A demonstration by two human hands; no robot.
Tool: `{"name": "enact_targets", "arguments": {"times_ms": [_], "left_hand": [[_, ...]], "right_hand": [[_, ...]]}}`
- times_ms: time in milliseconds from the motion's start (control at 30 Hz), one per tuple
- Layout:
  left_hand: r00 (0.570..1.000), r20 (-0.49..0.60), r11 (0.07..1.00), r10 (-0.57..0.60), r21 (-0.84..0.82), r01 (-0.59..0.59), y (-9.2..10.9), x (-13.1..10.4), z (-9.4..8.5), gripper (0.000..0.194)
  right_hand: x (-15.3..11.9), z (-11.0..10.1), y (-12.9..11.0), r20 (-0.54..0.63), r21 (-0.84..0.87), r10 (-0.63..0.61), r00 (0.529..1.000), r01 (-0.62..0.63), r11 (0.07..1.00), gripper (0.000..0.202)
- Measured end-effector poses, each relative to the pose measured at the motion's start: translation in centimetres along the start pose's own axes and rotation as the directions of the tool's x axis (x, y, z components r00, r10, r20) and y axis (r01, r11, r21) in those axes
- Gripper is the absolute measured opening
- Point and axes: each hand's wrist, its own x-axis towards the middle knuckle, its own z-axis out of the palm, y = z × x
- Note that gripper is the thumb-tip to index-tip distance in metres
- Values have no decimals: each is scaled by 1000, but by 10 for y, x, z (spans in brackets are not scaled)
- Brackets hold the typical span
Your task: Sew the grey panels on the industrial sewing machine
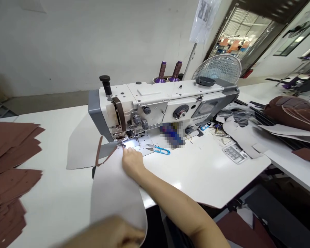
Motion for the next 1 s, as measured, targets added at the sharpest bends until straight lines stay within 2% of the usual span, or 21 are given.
{"name": "enact_targets", "arguments": {"times_ms": [67, 100, 133, 167, 200, 233, 267, 333, 467, 700, 1000], "left_hand": [[991, -133, 998, -33, 51, 40, -9, 28, -25, 29], [965, -257, 992, -47, 98, 74, -15, 40, -40, 34], [883, -468, 970, -23, 202, 133, -24, 51, -54, 37], [778, -625, 933, 64, 315, 176, -33, 61, -66, 37], [701, -691, 885, 177, 422, 193, -44, 70, -75, 38], [663, -694, 827, 280, 526, 201, -54, 78, -81, 40], [651, -669, 765, 358, 610, 206, -64, 85, -85, 41], [656, -618, 664, 433, 711, 231, -78, 95, -85, 43], [650, -619, 586, 440, 747, 315, -88, 104, -80, 41], [629, -614, 562, 478, 763, 318, -90, 105, -87, 38], [610, -650, 602, 453, 728, 327, -93, 111, -88, 40]], "right_hand": [[-2, 2, 0, 4, -32, -37, 999, 37, 999, 17], [-2, 3, 0, 2, -40, -52, 999, 52, 998, 17], [-2, 4, 0, 0, -44, -68, 998, 68, 997, 17], [-1, 5, 1, -4, -47, -80, 997, 80, 996, 17], [-1, 5, 0, -9, -48, -88, 996, 87, 995, 18], [-1, 6, 0, -12, -47, -91, 996, 90, 995, 18], [0, 6, 0, -11, -44, -88, 996, 87, 995, 19], [0, 6, 0, -10, -30, -87, 996, 87, 996, 20], [1, 7, 1, -6, -3, -113, 994, 113, 994, 20], [4, 10, 1, 9, 16, -92, 996, 92, 996, 21], [8, 5, -1, 65, -3, -58, 996, 59, 998, 20]]}}
